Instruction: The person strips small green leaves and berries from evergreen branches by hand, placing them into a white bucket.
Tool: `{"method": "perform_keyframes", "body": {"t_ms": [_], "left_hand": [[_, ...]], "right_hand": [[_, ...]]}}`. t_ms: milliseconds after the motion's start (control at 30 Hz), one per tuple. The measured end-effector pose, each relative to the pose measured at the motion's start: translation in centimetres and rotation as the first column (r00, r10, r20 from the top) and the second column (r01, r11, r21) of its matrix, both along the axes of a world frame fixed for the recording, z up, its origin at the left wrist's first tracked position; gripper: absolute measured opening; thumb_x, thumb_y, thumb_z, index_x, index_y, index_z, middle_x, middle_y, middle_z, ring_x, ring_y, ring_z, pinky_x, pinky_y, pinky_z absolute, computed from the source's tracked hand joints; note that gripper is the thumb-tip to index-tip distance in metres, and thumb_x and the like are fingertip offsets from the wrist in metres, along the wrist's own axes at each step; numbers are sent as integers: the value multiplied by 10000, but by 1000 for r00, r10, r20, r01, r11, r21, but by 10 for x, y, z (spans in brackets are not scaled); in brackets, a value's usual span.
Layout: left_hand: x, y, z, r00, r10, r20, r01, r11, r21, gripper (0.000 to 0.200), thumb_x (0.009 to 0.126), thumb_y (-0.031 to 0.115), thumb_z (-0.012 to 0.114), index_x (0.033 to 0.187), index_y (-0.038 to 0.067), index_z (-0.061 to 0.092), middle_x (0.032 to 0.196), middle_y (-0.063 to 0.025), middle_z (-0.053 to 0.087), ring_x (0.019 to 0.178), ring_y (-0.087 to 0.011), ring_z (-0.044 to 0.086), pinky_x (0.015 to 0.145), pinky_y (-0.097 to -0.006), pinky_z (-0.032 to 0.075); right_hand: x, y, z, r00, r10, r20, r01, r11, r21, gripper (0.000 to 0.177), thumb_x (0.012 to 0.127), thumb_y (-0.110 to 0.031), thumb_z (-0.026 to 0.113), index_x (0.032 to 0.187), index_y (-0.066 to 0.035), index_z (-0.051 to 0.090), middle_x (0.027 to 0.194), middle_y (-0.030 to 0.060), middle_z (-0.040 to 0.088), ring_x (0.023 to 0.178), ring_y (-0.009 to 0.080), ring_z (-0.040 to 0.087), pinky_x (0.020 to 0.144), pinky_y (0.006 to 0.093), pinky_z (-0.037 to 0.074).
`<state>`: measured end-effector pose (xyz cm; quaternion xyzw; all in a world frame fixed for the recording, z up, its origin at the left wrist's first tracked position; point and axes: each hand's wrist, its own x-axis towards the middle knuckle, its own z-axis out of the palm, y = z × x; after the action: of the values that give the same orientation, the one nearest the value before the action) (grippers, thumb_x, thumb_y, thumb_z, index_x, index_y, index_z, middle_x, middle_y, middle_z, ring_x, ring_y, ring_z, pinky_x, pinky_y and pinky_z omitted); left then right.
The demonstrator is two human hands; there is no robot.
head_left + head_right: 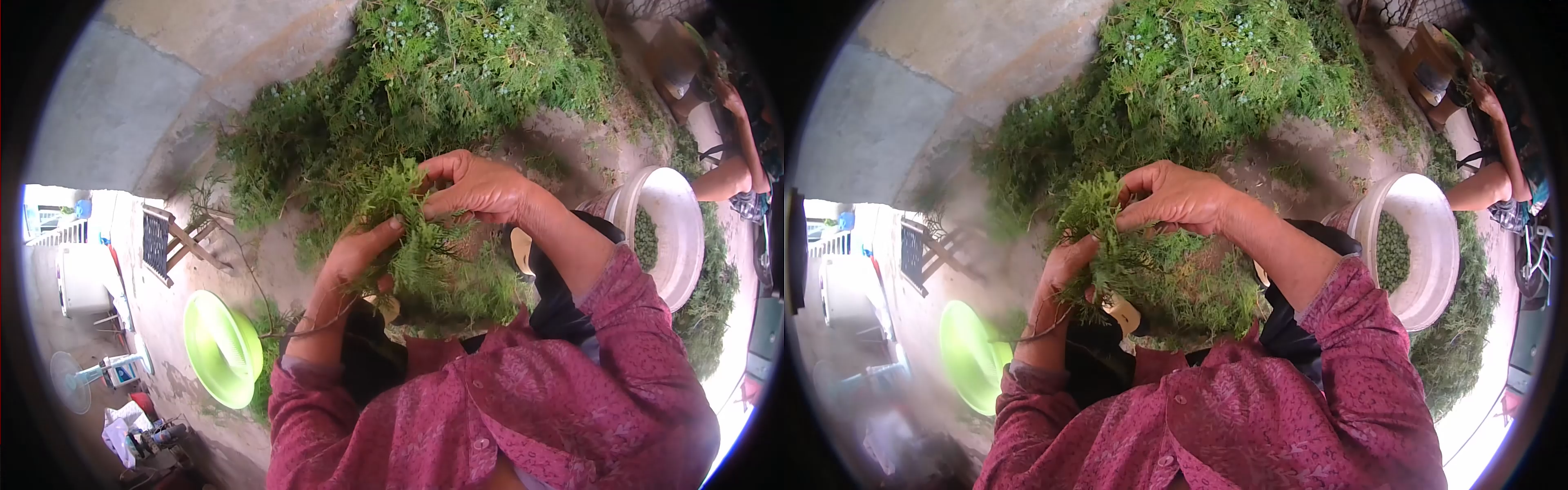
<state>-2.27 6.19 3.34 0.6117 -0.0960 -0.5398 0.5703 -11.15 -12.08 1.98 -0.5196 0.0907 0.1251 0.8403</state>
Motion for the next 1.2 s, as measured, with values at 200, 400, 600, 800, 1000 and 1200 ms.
{"method": "perform_keyframes", "body": {"t_ms": [200, 400, 600, 800, 1000, 1200], "left_hand": [[-2, -4, -3, 998, -27, 51, 21, 991, 131, 426, 808, 243, 606, 1151, 44, 450, 931, -48, 569, 764, -117, 527, 555, -234, 437], [-4, -9, -13, 989, 36, 141, -36, 999, 2, 357, 819, 212, 596, 1110, 51, 466, 872, -46, 564, 692, -113, 534, 411, -228, 418], [-4, -10, -8, 990, -8, 140, 5, 1000, 27, 280, 835, 199, 580, 1063, 63, 492, 814, -39, 567, 596, -104, 526, 346, -227, 392], [1, -8, -14, 978, -71, 198, 77, 997, -22, 203, 848, 176, 560, 1010, 56, 538, 716, -9, 562, 545, -87, 515, 341, -221, 388], [2, -5, -14, 980, -76, 183, 85, 995, -42, 174, 854, 178, 550, 972, 52, 566, 702, 7, 558, 548, -82, 510, 398, -221, 395], [7, -8, -17, 956, -95, 278, 105, 994, -21, 183, 855, 169, 534, 977, 35, 556, 709, 12, 549, 585, -69, 499, 439, -220, 401]], "right_hand": [[2, -3, 4, 998, -35, -59, 24, 984, -179, 222, 706, -194, 665, 884, -69, 619, 707, -48, 550, 547, 26, 420, 446, 184, 325], [5, -1, -19, 997, -68, -38, 58, 974, -218, 210, 719, -200, 592, 890, -83, 626, 671, -58, 531, 538, 25, 422, 443, 180, 332], [5, -6, -10, 993, -35, -113, 3, 961, -276, 239, 760, -163, 614, 969, -46, 609, 781, -31, 608, 603, 22, 488, 507, 180, 390], [3, -4, -10, 991, -35, -125, 5, 972, -233, 218, 713, -215, 670, 882, -82, 632, 672, -36, 535, 505, 35, 423, 420, 187, 330], [2, -4, -7, 996, -17, -84, -8, 958, -288, 189, 735, -193, 667, 873, -66, 642, 644, -46, 561, 523, 14, 432, 429, 183, 327], [7, -6, -11, 999, 30, 22, -12, 826, -563, 204, 761, -126, 643, 944, -38, 631, 775, -29, 624, 634, 7, 508, 544, 167, 411]]}}
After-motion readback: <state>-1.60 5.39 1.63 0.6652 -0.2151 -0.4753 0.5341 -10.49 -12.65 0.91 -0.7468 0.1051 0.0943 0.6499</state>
